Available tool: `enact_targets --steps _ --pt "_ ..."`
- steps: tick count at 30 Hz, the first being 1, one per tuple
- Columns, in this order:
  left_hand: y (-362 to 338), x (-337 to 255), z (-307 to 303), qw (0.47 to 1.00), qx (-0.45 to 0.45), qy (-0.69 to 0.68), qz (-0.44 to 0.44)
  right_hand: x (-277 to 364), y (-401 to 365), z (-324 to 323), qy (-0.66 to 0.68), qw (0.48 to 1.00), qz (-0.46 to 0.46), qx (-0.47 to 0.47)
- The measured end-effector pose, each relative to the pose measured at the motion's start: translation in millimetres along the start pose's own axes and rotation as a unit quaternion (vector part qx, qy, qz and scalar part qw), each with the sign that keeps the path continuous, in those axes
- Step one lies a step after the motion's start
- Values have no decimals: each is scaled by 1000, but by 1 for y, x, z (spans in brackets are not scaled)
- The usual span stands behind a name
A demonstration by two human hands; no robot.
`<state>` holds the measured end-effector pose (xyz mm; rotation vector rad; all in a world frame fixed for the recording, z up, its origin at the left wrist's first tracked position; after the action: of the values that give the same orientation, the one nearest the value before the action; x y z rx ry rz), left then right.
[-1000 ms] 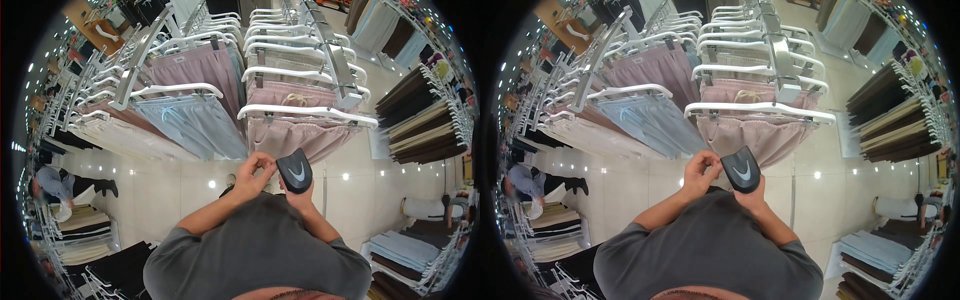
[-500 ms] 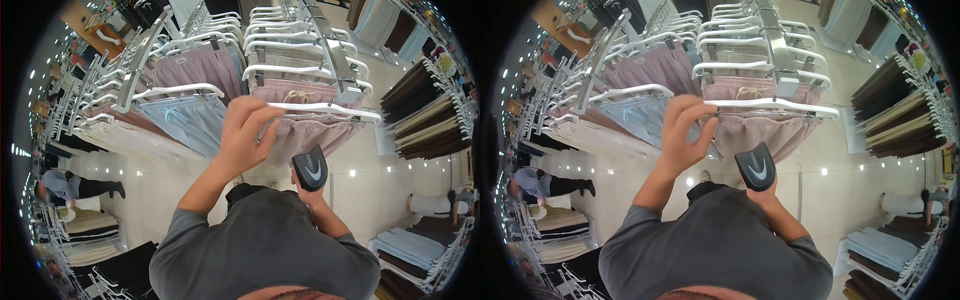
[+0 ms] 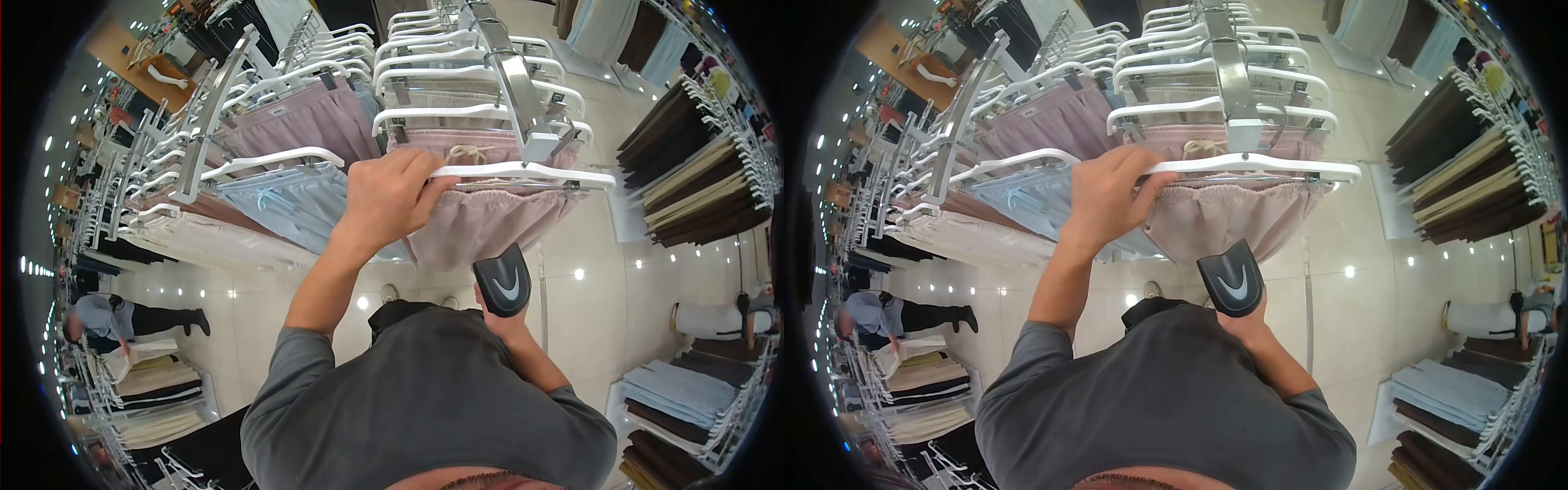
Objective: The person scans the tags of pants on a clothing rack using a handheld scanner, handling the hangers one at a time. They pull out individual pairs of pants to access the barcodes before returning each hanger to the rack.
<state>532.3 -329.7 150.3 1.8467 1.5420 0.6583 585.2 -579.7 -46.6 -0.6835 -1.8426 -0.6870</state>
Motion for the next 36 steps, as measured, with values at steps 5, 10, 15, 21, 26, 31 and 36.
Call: enact_targets --steps 5,10,15,21,26,31,36 --pt "14 -3 9 999 -18 -33 24 5 1 0 88 994 68 -21" --pt "15 -6 20 999 18 -45 12 13 8 8 106 993 26 -36" --pt "-2 -7 26 997 47 -54 13 11 6 19 76 997 7 -11" --pt "-49 -2 -8 994 87 -59 -29 -23 -14 39 -67 992 -99 38" --pt "-95 26 -57 996 30 -30 -79 -47 -27 65 -95 977 -155 114" --pt "-131 66 -123 995 -6 27 -98 -32 -18 97 -79 971 -162 159" --pt "-153 113 -188 991 -73 96 -52 -20 -18 130 -53 969 -144 191"
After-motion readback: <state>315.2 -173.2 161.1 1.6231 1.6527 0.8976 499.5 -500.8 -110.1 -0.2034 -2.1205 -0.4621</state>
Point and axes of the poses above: each hand's wrist, its own y-axis towards the middle knuckle, its own z-axis out of the palm, x = y × z, the point moved 2 cm from there along y, towards the middle knuckle, and after that the axes turned 12 degrees about z, right-handed, at the moved point
